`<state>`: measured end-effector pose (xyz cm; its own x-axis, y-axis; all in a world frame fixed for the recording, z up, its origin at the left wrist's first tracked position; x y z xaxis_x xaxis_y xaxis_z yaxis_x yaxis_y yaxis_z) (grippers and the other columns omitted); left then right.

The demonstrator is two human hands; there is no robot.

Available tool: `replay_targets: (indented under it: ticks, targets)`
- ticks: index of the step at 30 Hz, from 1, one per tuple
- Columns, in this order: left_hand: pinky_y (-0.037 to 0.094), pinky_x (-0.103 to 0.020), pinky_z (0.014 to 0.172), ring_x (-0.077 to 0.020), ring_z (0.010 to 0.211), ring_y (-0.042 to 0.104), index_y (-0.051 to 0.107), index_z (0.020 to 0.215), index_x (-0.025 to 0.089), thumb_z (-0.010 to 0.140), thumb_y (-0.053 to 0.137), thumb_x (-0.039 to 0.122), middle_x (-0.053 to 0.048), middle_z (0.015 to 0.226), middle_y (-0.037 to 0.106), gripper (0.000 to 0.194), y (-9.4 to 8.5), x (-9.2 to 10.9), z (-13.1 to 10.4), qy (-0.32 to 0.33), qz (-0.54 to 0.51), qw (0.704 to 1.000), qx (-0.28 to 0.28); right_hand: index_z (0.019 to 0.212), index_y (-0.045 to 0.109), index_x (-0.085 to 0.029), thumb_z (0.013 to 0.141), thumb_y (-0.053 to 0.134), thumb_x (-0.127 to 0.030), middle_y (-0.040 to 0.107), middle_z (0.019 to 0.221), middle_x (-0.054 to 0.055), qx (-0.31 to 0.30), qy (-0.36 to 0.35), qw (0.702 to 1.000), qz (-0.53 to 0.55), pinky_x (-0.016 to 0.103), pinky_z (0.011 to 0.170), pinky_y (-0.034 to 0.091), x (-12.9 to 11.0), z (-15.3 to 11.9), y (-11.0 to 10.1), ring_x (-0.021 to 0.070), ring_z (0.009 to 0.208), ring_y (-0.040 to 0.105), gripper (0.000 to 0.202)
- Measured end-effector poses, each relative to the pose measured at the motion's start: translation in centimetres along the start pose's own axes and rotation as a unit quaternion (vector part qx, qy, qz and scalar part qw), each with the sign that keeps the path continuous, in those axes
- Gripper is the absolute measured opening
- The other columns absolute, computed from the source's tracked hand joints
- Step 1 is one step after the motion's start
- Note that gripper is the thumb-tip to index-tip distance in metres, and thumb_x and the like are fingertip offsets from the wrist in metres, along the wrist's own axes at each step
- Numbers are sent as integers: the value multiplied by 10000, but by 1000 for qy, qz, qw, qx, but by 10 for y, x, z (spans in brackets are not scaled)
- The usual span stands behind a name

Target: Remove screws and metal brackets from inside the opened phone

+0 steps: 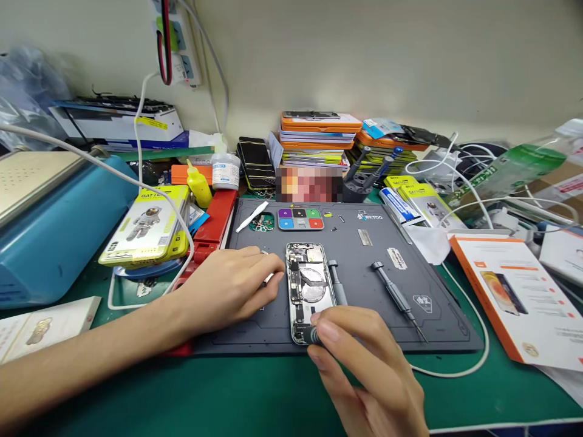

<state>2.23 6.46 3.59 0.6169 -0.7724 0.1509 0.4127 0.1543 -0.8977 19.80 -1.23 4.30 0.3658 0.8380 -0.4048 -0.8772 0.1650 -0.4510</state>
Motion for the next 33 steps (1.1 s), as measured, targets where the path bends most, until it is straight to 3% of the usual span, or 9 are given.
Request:
replay_targets:
  ticks: [4, 10, 15, 18, 21, 25, 29, 33]
  targets:
    - [419, -317, 595, -181, 686, 653, 635, 1048, 156, 1141, 413, 241, -16, 820, 669, 255, 4, -1, 1, -8, 11, 1000, -25, 1428, 623, -149, 889, 635, 141, 660, 1295, 131, -13, 1, 999, -34, 407, 1000, 665, 2, -1, 3, 229, 1221, 688, 613]
    - [389, -304, 585, -194, 668, 684, 588, 1067, 173, 1143, 373, 239, -21, 811, 691, 237, 5, 0, -1, -14, 10, 999, -35, 1456, 587, -151, 904, 644, 146, 695, 1155, 106, -12, 8, 1000, -9, 354, 824, 672, 4, 0, 7, 198, 1045, 687, 629]
    - [371, -272, 564, -164, 597, 669, 519, 1154, 206, 1176, 369, 300, 41, 780, 700, 178, 6, -9, -3, -68, -18, 997, -11, 1466, 561, -155, 925, 652, 125, 679, 1161, 103, -15, 5, 1000, -10, 332, 821, 653, 4, -1, 9, 186, 1027, 669, 615]
    - [348, -296, 539, -181, 574, 662, 539, 1088, 213, 1188, 319, 333, 42, 747, 677, 270, 0, -10, -2, -66, 13, 998, 0, 1506, 529, -156, 945, 655, 100, 675, 1175, 102, -26, 13, 999, -12, 325, 837, 643, 6, -3, 10, 182, 1041, 656, 629]
    - [342, -324, 560, -225, 675, 712, 587, 1004, 223, 1180, 324, 328, 9, 801, 693, 333, -7, -17, -4, -88, 34, 993, -68, 1524, 515, -138, 950, 647, 106, 677, 1195, 104, -25, 22, 999, 4, 336, 870, 633, 8, -4, 8, 187, 1084, 648, 637]
    - [426, -309, 649, -225, 810, 733, 629, 1142, 280, 1126, 567, 434, 41, 940, 731, 167, -14, -35, -27, -179, -28, 968, -172, 1506, 530, -116, 942, 643, 117, 671, 1214, 113, -15, 12, 1000, 14, 356, 919, 622, 6, -3, 4, 194, 1126, 640, 621]
    - [484, -330, 821, -240, 1019, 720, 618, 1296, 346, 1087, 671, 499, 34, 1231, 718, 264, -11, -44, -56, -214, -43, 960, -174, 1498, 535, -103, 945, 610, 115, 664, 1212, 112, -20, 14, 999, 29, 384, 938, 611, 4, -2, 3, 194, 1110, 633, 600]
    - [454, -353, 954, -242, 1162, 669, 659, 1246, 363, 1109, 645, 467, 50, 1280, 681, 173, -2, -44, -66, -209, -74, 964, -144, 1496, 535, -97, 946, 590, 118, 661, 1207, 115, -20, 11, 999, 39, 389, 938, 603, 4, -4, 4, 200, 1120, 630, 593]
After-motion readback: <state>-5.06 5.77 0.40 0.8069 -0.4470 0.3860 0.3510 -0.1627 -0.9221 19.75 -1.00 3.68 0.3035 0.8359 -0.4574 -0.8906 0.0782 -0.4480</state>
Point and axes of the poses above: each hand's wrist, its own z-axis towards the middle knuckle, its own y-axis out of the palm, x = y × z, the point moved 7 cm from there along z, towards the middle knuckle
